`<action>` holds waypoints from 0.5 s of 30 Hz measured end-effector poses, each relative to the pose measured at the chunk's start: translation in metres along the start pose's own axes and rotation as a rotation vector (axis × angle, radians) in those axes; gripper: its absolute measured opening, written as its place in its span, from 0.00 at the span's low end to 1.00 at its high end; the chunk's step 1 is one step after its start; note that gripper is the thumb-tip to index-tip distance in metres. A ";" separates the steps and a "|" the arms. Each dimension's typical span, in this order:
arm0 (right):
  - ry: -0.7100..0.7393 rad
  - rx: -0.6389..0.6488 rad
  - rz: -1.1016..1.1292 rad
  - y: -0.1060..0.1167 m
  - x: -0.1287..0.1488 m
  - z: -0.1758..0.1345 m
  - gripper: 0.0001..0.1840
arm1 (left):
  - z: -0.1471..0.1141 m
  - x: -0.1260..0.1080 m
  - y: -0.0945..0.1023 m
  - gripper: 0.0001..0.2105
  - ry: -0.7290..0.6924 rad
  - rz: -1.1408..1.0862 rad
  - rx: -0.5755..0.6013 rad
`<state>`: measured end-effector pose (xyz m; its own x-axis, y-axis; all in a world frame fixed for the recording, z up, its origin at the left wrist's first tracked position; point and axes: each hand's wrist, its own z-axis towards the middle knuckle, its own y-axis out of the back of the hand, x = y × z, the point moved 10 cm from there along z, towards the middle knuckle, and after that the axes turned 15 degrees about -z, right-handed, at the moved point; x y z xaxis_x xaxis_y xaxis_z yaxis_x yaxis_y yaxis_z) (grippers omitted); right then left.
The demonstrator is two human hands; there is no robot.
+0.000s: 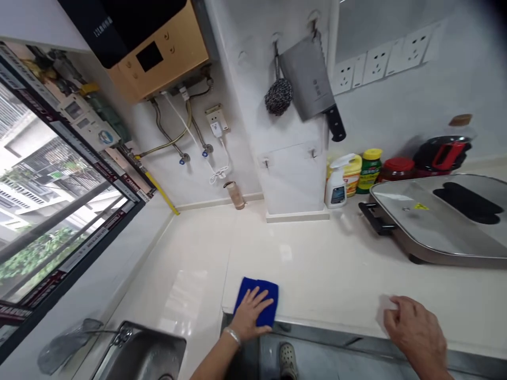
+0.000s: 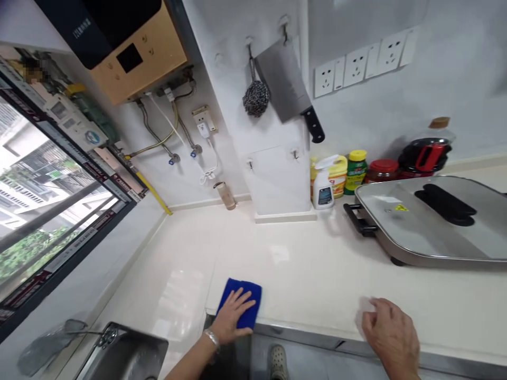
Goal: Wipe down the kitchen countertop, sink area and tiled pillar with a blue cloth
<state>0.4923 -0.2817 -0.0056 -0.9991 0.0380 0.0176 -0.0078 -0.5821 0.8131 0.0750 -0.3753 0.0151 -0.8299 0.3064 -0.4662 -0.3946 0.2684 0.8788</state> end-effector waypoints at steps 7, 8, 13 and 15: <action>-0.001 0.040 0.054 0.005 0.004 0.000 0.14 | -0.095 0.104 0.061 0.31 0.281 0.067 -0.258; -0.019 0.056 0.062 0.005 0.004 0.000 0.14 | -0.100 0.118 0.068 0.29 0.330 0.077 -0.307; -0.188 0.168 0.025 -0.002 0.001 0.000 0.14 | -0.099 0.175 0.093 0.27 0.479 0.091 -0.491; -0.251 0.208 -0.003 -0.006 0.001 -0.001 0.15 | -0.092 0.192 0.101 0.28 0.517 0.094 -0.549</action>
<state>0.4910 -0.2790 -0.0113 -0.9577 0.2533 0.1366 0.0236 -0.4039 0.9145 -0.1602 -0.3731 0.0241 -0.8953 -0.1981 -0.3989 -0.3408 -0.2721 0.8999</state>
